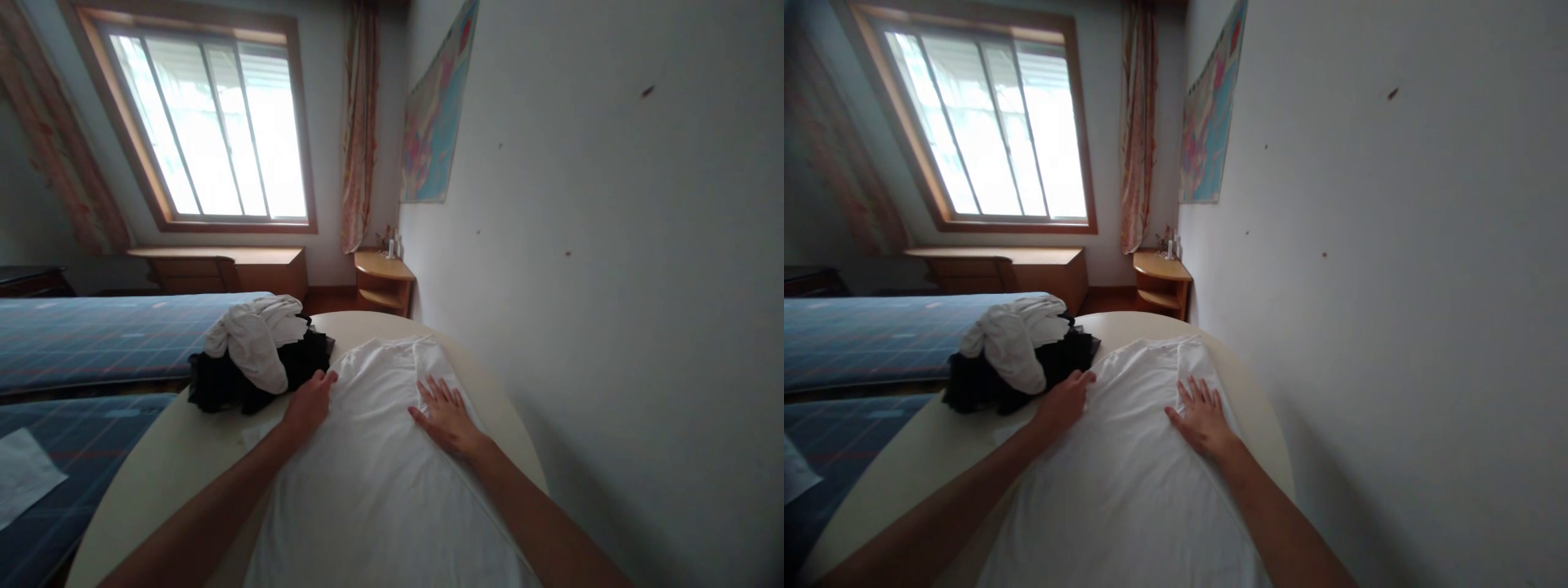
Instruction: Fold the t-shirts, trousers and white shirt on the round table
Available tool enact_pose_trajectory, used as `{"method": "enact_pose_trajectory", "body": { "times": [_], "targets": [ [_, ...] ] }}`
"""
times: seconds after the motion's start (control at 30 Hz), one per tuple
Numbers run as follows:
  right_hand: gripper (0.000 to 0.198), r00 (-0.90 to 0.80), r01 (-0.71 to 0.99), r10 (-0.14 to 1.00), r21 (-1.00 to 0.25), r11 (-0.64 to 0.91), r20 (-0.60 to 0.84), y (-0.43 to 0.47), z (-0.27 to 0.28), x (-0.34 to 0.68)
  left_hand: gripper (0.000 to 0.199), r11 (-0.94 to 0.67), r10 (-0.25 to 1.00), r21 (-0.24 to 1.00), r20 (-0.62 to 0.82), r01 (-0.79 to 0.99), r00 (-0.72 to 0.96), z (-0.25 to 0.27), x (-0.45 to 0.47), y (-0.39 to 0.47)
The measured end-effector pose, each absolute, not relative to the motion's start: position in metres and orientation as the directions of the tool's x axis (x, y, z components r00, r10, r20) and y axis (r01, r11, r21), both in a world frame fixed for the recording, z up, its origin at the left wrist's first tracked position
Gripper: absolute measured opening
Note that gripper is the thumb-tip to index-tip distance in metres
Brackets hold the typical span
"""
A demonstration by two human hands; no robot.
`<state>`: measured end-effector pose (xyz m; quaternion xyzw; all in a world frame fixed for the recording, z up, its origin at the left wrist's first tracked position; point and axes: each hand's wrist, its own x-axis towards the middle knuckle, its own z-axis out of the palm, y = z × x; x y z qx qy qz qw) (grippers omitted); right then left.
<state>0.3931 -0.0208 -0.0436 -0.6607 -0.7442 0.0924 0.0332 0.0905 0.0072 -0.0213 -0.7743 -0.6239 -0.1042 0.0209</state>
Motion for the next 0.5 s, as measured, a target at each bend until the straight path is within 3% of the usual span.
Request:
{"method": "enact_pose_trajectory", "body": {
  "times": [0.13, 0.3, 0.5],
  "targets": [
    [0.081, -0.107, 0.977, 0.990, -0.192, 0.087, -0.096, -0.014, -0.047, 0.396, 0.033, -0.296, 0.920, 0.031, 0.280, 0.955, 0.276, 0.006, 0.094, 0.034],
    [0.083, -0.045, 0.979, 0.994, -0.202, 0.025, -0.097, 0.009, -0.049, 0.396, 0.031, -0.299, 0.859, -0.233, 0.357, 0.925, 0.367, 0.033, 0.098, 0.073],
    [0.081, 0.005, 0.981, 0.995, -0.191, -0.024, -0.101, 0.041, -0.046, 0.386, 0.036, -0.261, 0.873, -0.249, 0.352, 0.933, 0.338, 0.024, 0.102, 0.109]
  ]
}}
